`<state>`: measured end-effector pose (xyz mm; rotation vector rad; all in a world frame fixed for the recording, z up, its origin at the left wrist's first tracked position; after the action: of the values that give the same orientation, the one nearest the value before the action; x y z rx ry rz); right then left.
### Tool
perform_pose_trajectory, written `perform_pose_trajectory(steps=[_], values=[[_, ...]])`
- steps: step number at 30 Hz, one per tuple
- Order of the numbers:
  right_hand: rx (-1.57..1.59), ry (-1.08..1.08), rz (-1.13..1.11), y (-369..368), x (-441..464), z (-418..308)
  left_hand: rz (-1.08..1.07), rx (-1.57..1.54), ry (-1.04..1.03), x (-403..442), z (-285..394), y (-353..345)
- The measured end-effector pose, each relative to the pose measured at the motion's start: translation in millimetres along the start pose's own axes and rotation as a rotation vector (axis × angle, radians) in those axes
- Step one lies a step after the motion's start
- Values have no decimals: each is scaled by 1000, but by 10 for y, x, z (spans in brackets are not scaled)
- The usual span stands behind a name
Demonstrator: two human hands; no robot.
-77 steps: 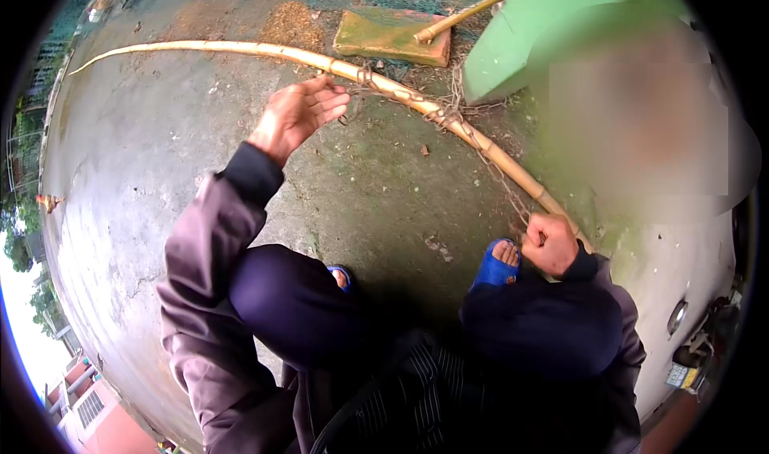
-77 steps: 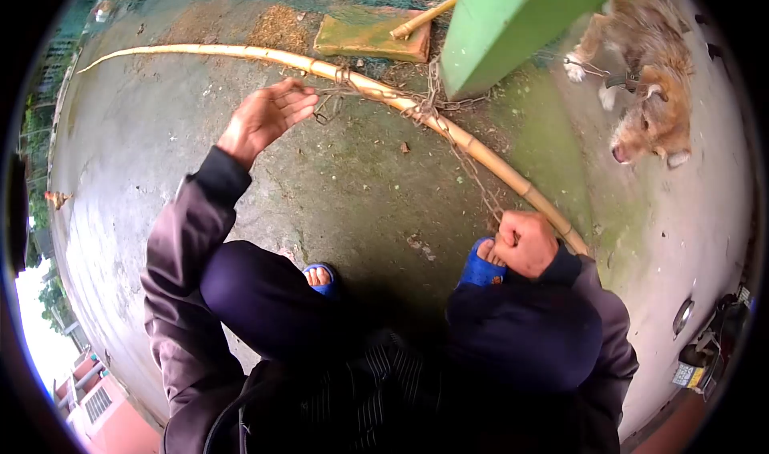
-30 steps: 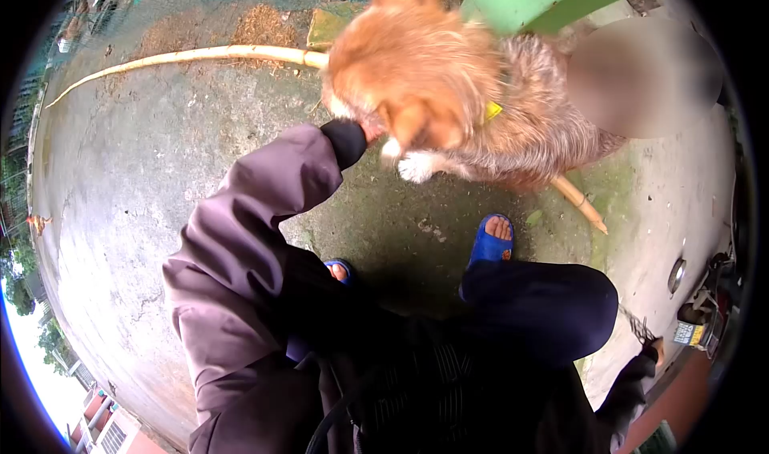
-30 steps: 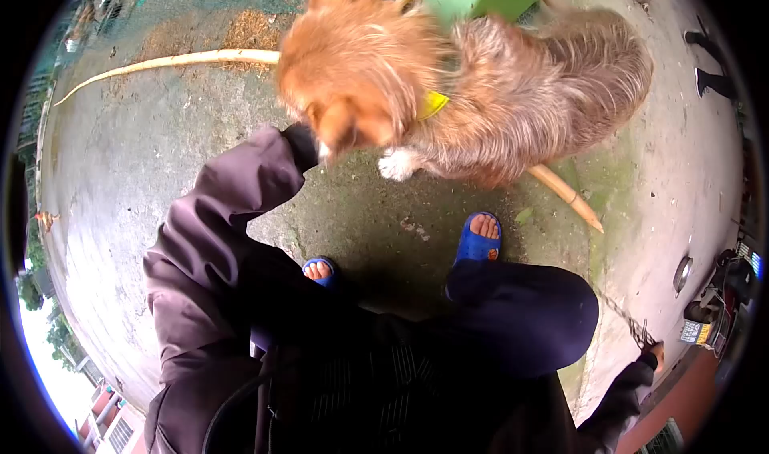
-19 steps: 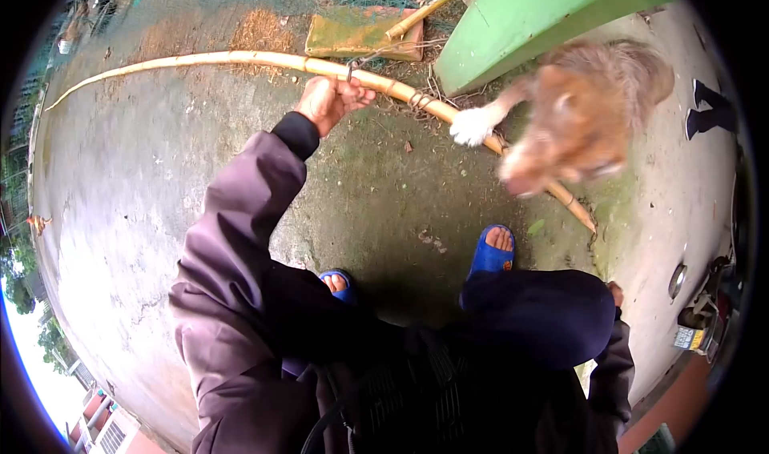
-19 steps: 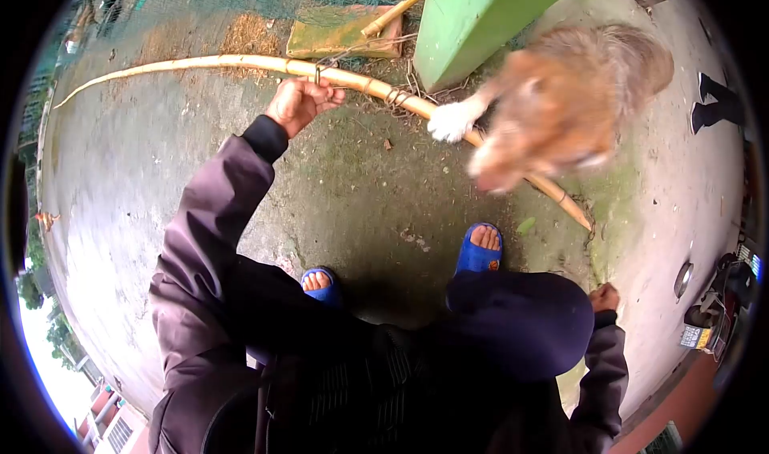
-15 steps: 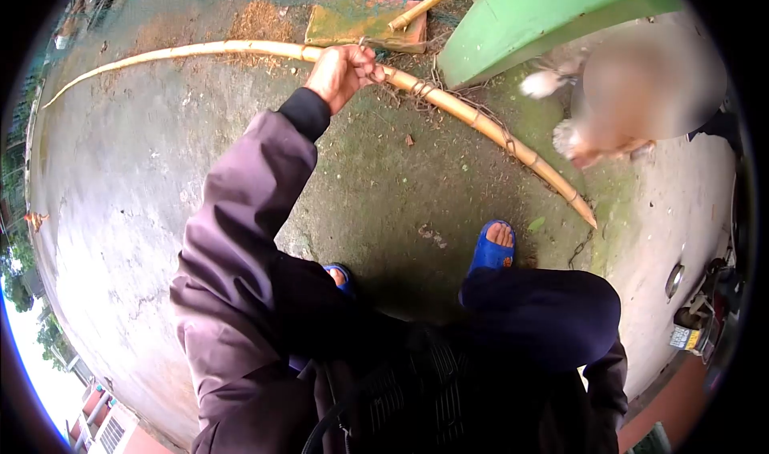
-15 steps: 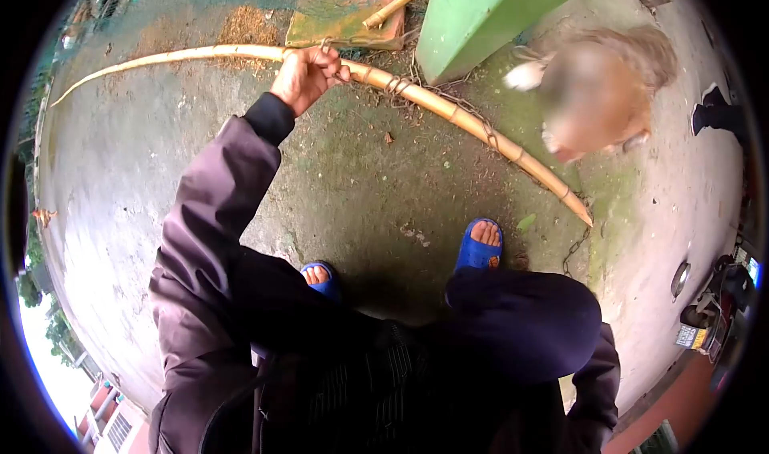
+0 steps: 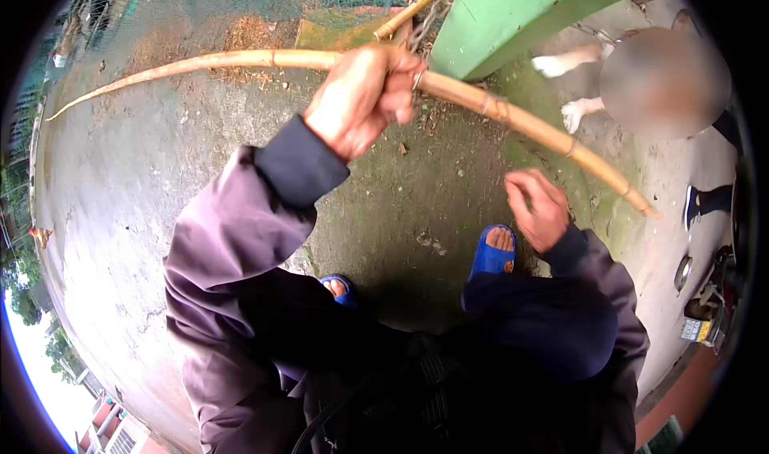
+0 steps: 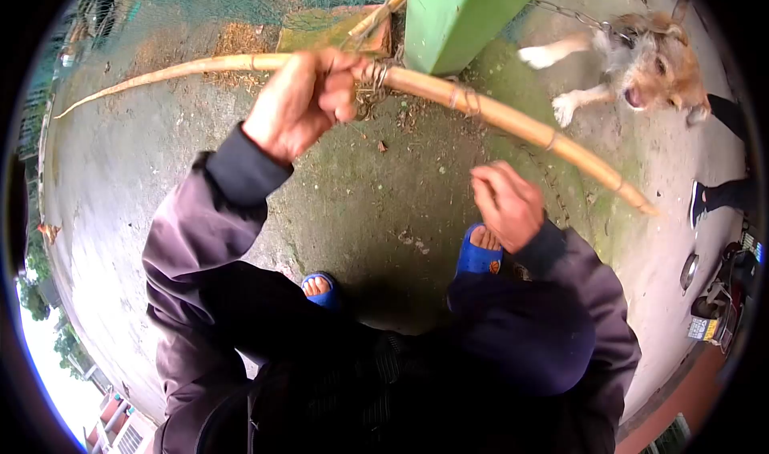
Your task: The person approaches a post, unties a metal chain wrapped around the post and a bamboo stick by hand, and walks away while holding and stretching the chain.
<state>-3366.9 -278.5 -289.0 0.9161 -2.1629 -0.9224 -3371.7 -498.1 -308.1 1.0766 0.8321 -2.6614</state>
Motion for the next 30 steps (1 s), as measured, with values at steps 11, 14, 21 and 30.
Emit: perform_pose_trajectory(steps=[11, 14, 21, 30], values=[[-575, 288, 103, -406, 988, -194, -117, -211, 55, -138, -97, -198], [-612, 116, -26, -303, 803, 237, -93, -305, 64, -126, -46, 50], [-346, -162, -455, -980, 390, 693, 2, -11, -196, 106, -49, 321], [-131, -227, -284, -1000, -98, 322, 225, 950, -461, 316, -510, 449]])
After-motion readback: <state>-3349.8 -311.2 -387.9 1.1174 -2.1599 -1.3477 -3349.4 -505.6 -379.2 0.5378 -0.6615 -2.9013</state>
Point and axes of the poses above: each hand's wrist, its own x-axis towards the middle knuckle, its own y-axis out of the back of the hand, z = x × y, the point moved 10 cm from there along x, towards the middle knuckle, and after that the axes turned 11 degrees about y, right-handed, at the moved point
